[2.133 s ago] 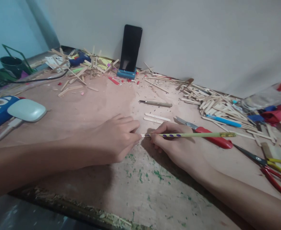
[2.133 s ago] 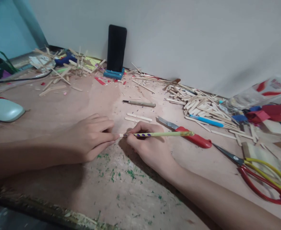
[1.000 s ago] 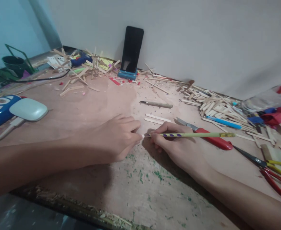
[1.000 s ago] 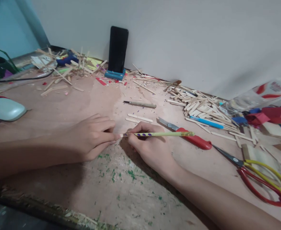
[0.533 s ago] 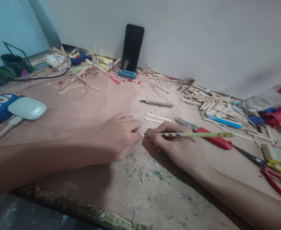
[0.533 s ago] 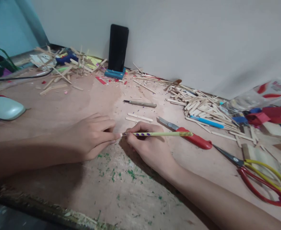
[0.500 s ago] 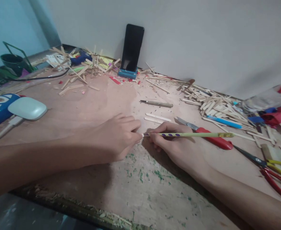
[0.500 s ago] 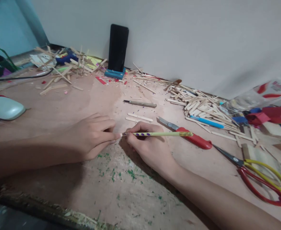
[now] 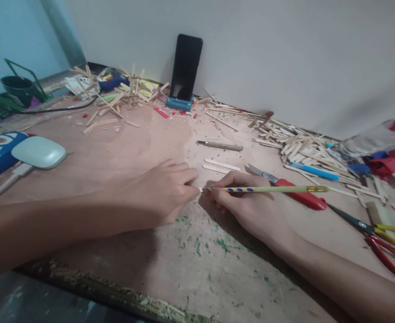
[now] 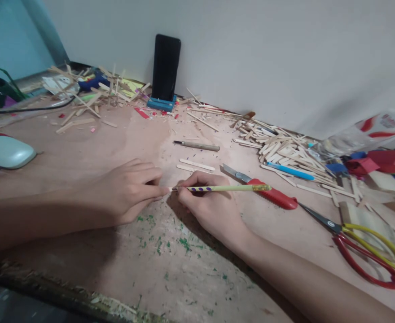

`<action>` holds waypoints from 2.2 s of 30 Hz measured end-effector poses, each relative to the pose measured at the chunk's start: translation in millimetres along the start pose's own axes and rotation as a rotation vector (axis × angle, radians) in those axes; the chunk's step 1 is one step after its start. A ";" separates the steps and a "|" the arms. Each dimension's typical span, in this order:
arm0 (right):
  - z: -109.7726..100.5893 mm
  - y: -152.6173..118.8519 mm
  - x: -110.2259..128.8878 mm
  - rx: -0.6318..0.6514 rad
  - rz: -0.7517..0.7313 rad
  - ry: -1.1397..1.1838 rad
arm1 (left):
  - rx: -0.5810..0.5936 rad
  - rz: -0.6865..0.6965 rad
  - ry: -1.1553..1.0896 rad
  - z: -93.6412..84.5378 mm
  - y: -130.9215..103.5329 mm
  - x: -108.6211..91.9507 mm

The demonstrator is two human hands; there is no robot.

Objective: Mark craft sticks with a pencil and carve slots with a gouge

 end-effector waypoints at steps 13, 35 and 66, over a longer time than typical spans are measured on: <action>0.8 -0.2 -1.7 0.001 0.015 0.031 | 0.008 -0.023 -0.012 2.1 -1.4 2.1; -0.2 2.3 -5.3 -0.023 -0.001 0.024 | -0.044 -0.006 -0.056 0.2 -4.0 3.9; -1.1 0.8 -8.9 -0.034 0.082 0.058 | -0.060 0.001 -0.048 0.5 -5.0 3.6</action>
Point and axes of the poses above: each hand's wrist, its own y-axis towards the middle knuckle, its own z-axis out of the palm, x = y × z, the point moved 8 cm from there along y, towards the middle knuckle, and after that the axes turned 13 degrees about -x, right-handed, at the moved point
